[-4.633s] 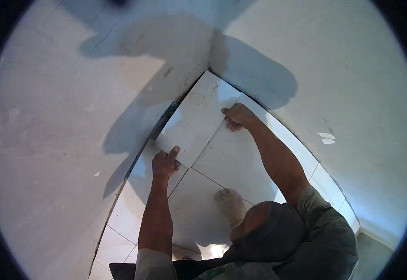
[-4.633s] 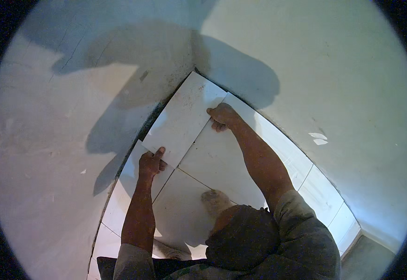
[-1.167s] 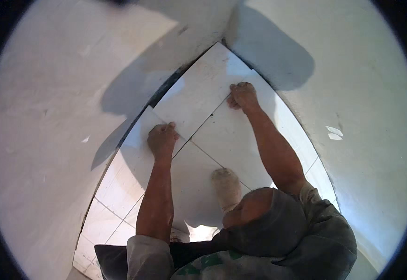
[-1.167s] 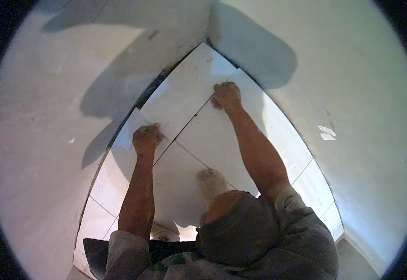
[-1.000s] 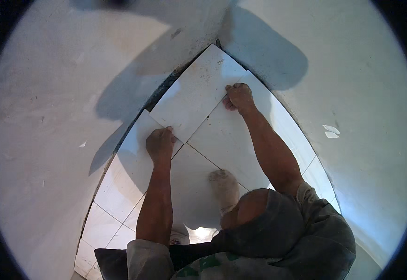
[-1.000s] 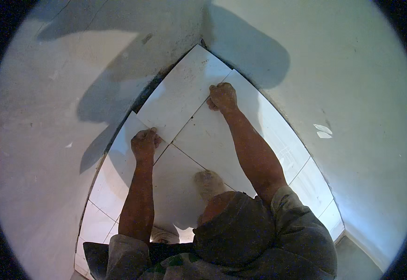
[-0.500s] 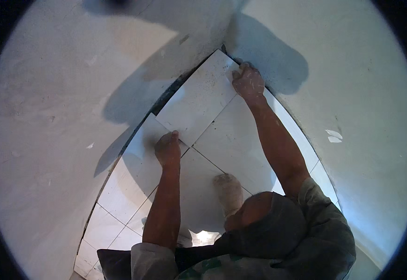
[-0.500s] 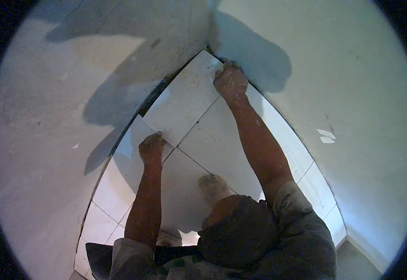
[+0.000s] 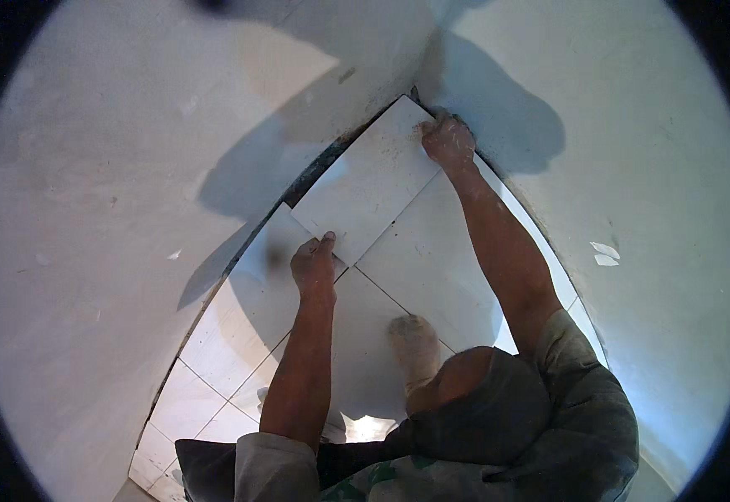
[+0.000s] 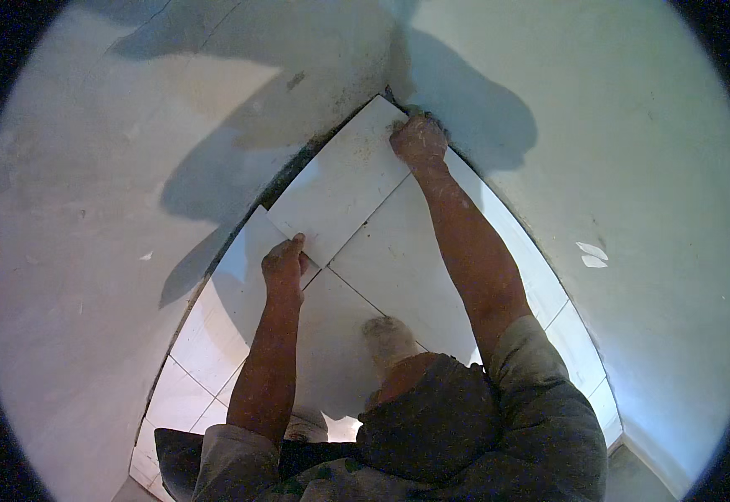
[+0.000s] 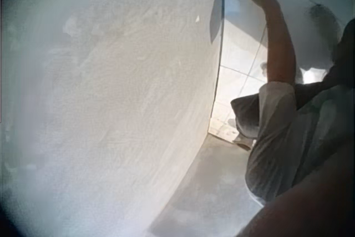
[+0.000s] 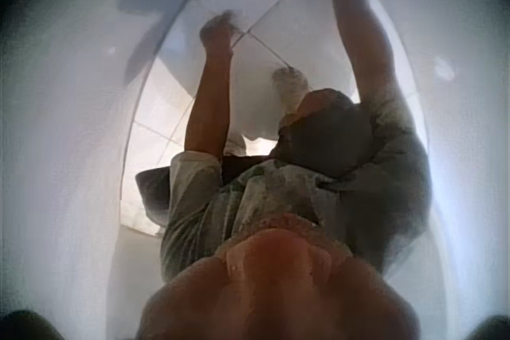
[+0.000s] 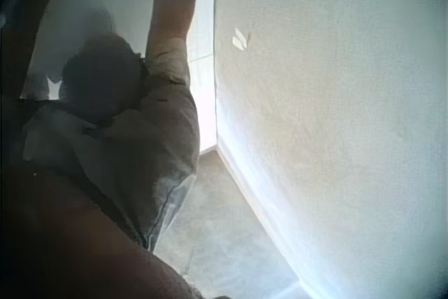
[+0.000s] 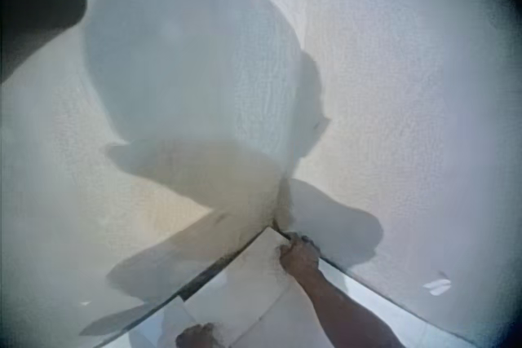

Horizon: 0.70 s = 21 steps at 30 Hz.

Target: Installing floor tiles, including cutting pieces to size and placing them in corners.

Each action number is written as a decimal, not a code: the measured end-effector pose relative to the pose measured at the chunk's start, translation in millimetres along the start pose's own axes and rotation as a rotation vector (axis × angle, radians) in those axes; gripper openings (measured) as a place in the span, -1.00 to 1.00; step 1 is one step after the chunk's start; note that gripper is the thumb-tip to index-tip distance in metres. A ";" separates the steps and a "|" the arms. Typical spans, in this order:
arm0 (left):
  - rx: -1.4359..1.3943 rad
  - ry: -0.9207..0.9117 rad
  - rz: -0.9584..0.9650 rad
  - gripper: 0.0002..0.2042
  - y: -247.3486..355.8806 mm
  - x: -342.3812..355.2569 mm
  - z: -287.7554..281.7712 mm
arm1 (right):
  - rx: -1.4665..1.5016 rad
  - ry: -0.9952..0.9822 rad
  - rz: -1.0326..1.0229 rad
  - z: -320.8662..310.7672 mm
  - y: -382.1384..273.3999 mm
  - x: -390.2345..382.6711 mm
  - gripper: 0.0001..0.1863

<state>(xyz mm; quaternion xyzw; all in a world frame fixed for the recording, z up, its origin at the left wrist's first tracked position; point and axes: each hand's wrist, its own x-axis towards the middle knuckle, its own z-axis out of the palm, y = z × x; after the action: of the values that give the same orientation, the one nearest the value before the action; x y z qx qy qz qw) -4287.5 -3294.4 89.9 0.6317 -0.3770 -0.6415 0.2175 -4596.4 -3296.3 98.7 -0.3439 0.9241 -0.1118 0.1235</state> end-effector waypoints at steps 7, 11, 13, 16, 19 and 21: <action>-0.188 0.048 -0.024 -0.51 43.6 -21.6 12.6 | 0.110 0.004 0.032 -5.7 2.6 -0.5 -0.54; -0.304 -0.039 0.025 -0.43 52.4 -29.4 -2.0 | 0.192 0.028 0.089 -14.2 22.3 -8.8 -0.54; -0.375 -0.076 -0.084 -0.42 46.8 -34.2 -16.3 | 0.426 0.003 0.283 -20.9 36.3 -19.7 -0.56; -0.362 -0.197 -0.111 -0.40 33.2 -40.5 -46.7 | 0.911 -0.275 0.224 -35.9 59.5 -49.8 -0.56; -0.350 -0.288 -0.108 -0.41 15.8 -51.8 -81.5 | 1.169 -0.526 0.277 -38.8 51.1 -71.6 -0.49; -0.237 -0.204 -0.155 -0.46 5.6 -61.5 -105.8 | 0.999 -0.564 0.289 -34.9 30.8 -88.4 -0.35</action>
<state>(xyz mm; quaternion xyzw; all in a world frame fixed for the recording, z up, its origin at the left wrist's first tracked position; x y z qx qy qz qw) -4179.0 -3273.6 142.6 0.5606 -0.2691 -0.7570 0.2008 -4561.1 -3210.7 136.0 -0.1310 0.7286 -0.4195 0.5253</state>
